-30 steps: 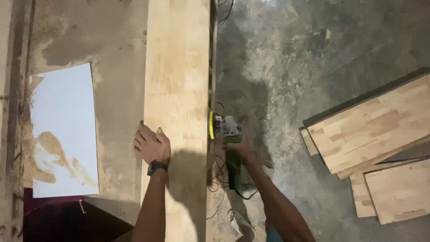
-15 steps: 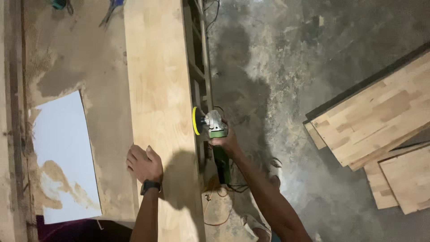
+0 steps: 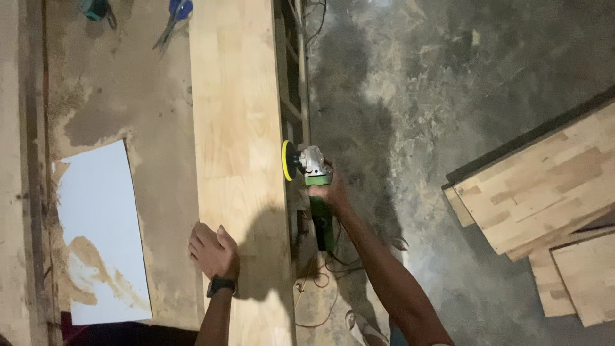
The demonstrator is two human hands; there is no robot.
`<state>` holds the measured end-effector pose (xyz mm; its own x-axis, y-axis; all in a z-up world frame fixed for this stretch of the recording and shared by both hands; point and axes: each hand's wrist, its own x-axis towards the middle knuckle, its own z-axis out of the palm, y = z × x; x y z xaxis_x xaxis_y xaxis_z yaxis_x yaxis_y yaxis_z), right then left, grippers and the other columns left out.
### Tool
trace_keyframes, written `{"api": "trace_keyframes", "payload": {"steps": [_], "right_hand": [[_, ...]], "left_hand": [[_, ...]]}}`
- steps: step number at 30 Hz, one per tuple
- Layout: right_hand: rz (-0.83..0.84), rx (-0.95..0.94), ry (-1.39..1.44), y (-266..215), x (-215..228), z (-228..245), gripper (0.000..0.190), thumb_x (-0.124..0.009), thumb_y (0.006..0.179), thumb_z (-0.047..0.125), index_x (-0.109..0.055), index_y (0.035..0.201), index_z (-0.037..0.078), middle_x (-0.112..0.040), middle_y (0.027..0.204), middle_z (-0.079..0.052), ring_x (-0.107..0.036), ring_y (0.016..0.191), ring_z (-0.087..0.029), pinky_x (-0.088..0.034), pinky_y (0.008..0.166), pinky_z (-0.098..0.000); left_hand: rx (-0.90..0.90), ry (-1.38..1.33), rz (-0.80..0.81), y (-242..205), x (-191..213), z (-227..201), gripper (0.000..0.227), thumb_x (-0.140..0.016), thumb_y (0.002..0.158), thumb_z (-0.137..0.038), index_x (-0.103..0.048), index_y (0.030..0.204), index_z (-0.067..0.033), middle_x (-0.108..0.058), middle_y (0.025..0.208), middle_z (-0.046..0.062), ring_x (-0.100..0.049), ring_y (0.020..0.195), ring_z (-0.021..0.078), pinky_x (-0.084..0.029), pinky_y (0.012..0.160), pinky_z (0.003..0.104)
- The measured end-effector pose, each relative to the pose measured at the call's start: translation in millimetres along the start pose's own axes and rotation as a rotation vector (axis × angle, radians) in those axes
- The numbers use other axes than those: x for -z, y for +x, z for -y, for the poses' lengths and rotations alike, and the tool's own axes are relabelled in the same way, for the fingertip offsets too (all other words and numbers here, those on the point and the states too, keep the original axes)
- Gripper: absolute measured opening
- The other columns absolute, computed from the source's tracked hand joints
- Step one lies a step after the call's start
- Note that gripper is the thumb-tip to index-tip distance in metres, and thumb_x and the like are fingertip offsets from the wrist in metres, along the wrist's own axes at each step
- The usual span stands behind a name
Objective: The person sands the surface of a wooden board using a power sander and then moves the board aside.
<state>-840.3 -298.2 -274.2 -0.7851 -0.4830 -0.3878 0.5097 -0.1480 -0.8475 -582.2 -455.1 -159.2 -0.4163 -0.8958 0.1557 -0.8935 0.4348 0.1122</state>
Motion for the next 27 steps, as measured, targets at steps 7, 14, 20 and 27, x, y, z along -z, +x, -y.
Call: {"api": "trace_keyframes", "payload": {"steps": [7,14,20,27], "right_hand": [[0.046,-0.015,-0.170,41,-4,20,0.098,-0.092,0.049,0.019,-0.052,0.137,0.011,-0.071,0.118,-0.007,-0.068,0.102,-0.023,-0.056,0.085,-0.0368],[0.067,-0.058,0.033,100,-12,12,0.096,-0.090,0.053,-0.004,-0.045,0.136,0.010,-0.064,0.124,-0.012,-0.066,0.105,-0.027,-0.061,0.079,-0.0430],[0.158,-0.166,0.004,77,33,-5,0.096,-0.091,0.065,0.009,-0.044,0.149,0.012,-0.060,0.135,-0.018,-0.063,0.119,-0.038,-0.054,0.096,-0.0573],[0.011,-0.219,-0.206,36,9,19,0.126,-0.105,0.045,0.028,-0.044,0.153,0.009,-0.056,0.136,-0.030,-0.053,0.130,-0.050,-0.042,0.108,-0.0590]], "left_hand": [[0.086,-0.077,0.003,-1,0,-4,0.079,-0.036,0.102,-0.053,-0.045,0.151,0.0071,-0.049,0.146,0.031,-0.044,0.132,0.0484,-0.031,0.109,0.061],[0.027,-0.036,-0.007,4,3,-5,0.079,-0.030,0.103,-0.057,-0.044,0.150,0.0052,-0.049,0.147,0.030,-0.045,0.132,0.0490,-0.033,0.109,0.061],[0.086,-0.020,-0.027,44,-24,-5,0.075,-0.033,0.104,-0.060,-0.052,0.144,0.0003,-0.054,0.137,0.025,-0.051,0.124,0.0458,-0.039,0.102,0.062],[0.150,-0.078,0.089,179,-32,-154,0.081,-0.035,0.103,-0.058,-0.033,0.155,0.0037,-0.038,0.157,0.028,-0.034,0.148,0.0449,-0.020,0.122,0.059]]}}
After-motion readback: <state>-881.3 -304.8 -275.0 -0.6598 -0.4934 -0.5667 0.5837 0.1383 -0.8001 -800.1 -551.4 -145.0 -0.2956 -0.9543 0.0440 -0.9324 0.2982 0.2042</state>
